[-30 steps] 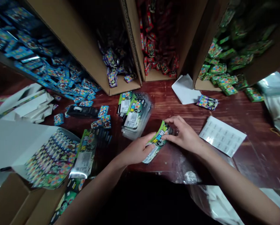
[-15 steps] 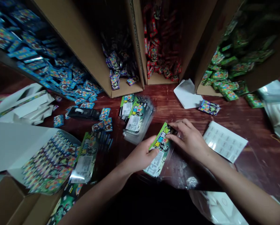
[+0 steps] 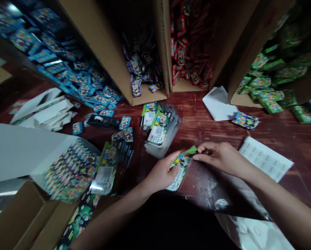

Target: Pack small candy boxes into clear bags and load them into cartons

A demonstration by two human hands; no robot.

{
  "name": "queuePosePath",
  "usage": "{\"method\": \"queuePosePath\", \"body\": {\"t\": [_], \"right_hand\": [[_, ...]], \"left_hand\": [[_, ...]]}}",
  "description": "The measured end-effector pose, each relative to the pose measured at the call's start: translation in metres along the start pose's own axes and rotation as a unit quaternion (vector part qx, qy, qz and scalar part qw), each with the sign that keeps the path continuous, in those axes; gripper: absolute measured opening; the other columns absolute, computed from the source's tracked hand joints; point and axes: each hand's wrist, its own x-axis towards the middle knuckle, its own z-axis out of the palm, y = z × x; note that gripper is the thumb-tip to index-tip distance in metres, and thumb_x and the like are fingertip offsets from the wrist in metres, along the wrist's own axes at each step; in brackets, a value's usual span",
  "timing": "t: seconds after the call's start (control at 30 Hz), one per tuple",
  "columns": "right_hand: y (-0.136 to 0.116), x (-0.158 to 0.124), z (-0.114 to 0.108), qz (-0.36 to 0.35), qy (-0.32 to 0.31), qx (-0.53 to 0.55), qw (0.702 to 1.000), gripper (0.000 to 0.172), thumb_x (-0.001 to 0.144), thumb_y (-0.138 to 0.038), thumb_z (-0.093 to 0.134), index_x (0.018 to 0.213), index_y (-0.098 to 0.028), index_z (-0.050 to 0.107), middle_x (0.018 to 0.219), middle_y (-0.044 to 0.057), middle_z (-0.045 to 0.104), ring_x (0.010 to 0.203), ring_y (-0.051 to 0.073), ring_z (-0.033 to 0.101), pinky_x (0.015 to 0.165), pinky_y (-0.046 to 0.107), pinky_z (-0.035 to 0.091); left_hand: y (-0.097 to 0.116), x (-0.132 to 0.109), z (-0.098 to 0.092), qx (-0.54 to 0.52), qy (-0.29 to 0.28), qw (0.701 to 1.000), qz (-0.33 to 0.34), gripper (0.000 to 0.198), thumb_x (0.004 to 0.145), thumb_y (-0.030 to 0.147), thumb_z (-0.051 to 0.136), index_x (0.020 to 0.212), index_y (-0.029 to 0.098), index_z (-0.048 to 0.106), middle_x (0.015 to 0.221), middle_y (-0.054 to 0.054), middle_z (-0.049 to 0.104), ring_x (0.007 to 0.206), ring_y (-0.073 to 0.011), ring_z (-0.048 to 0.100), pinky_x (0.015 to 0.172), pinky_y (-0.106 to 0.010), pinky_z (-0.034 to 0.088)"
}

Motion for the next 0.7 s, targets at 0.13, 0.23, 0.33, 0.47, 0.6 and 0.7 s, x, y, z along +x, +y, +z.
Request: {"method": "queuePosePath", "body": {"t": [0.13, 0.23, 0.33, 0.47, 0.6, 0.7], "right_hand": [[-0.002, -0.013, -0.016, -0.053, -0.153, 0.040, 0.986, 0.030, 0.097, -0.051, 0.056, 0.093, -0.025, 0.070, 0.084, -0.002, 0.073, 0.074, 0.017, 0.066, 0.071, 0.029, 0.052], [0.000, -0.020, -0.015, -0.064, -0.164, 0.064, 0.982, 0.029, 0.097, -0.050, 0.055, 0.098, -0.026, 0.071, 0.095, 0.002, 0.075, 0.086, 0.021, 0.070, 0.085, 0.035, 0.055], [0.006, -0.020, 0.008, -0.022, 0.031, 0.089, 0.995, 0.031, 0.097, -0.051, 0.055, 0.108, -0.026, 0.070, 0.112, 0.008, 0.074, 0.109, 0.025, 0.068, 0.104, 0.043, 0.048], [0.011, -0.010, 0.062, 0.047, 0.182, 0.161, 0.969, 0.043, 0.097, -0.054, 0.053, 0.127, -0.025, 0.057, 0.126, 0.009, 0.070, 0.119, 0.023, 0.065, 0.103, 0.038, 0.051], [0.024, -0.003, 0.107, 0.090, 0.167, 0.135, 0.972, 0.039, 0.099, -0.059, 0.039, 0.104, -0.025, 0.057, 0.093, 0.009, 0.076, 0.082, 0.025, 0.075, 0.070, 0.031, 0.057], [0.045, -0.005, 0.116, 0.140, 0.229, 0.083, 0.960, 0.038, 0.099, -0.062, 0.034, 0.092, -0.028, 0.050, 0.072, 0.006, 0.072, 0.066, 0.026, 0.073, 0.057, 0.031, 0.052]], "left_hand": [[0.002, -0.010, -0.007, -0.101, -0.104, 0.989, -0.030, 0.077, 0.080, 0.024, 0.077, 0.150, 0.023, 0.045, 0.147, -0.013, 0.057, 0.132, -0.0308, 0.056, 0.110, -0.046, 0.046], [0.001, -0.012, -0.005, -0.150, -0.134, 0.975, -0.091, 0.079, 0.065, 0.031, 0.090, 0.136, 0.017, 0.057, 0.125, -0.014, 0.071, 0.113, -0.0319, 0.068, 0.096, -0.043, 0.054], [-0.004, -0.003, 0.002, -0.165, -0.023, 0.981, -0.095, 0.046, 0.075, 0.037, 0.084, 0.111, 0.013, 0.069, 0.109, -0.011, 0.077, 0.100, -0.0280, 0.072, 0.089, -0.039, 0.055], [-0.009, 0.014, 0.015, -0.158, 0.116, 0.980, -0.039, 0.035, 0.090, 0.042, 0.067, 0.111, 0.015, 0.071, 0.109, -0.009, 0.077, 0.101, -0.0258, 0.071, 0.088, -0.034, 0.055], [-0.010, 0.022, 0.026, -0.007, 0.151, 0.988, -0.033, 0.039, 0.095, 0.051, 0.057, 0.103, 0.016, 0.069, 0.097, -0.010, 0.077, 0.091, -0.0264, 0.072, 0.079, -0.034, 0.056], [-0.003, 0.036, 0.013, 0.151, 0.131, 0.980, 0.000, 0.046, 0.095, 0.055, 0.054, 0.123, 0.020, 0.064, 0.114, -0.012, 0.075, 0.105, -0.0288, 0.070, 0.090, -0.038, 0.055]]}}
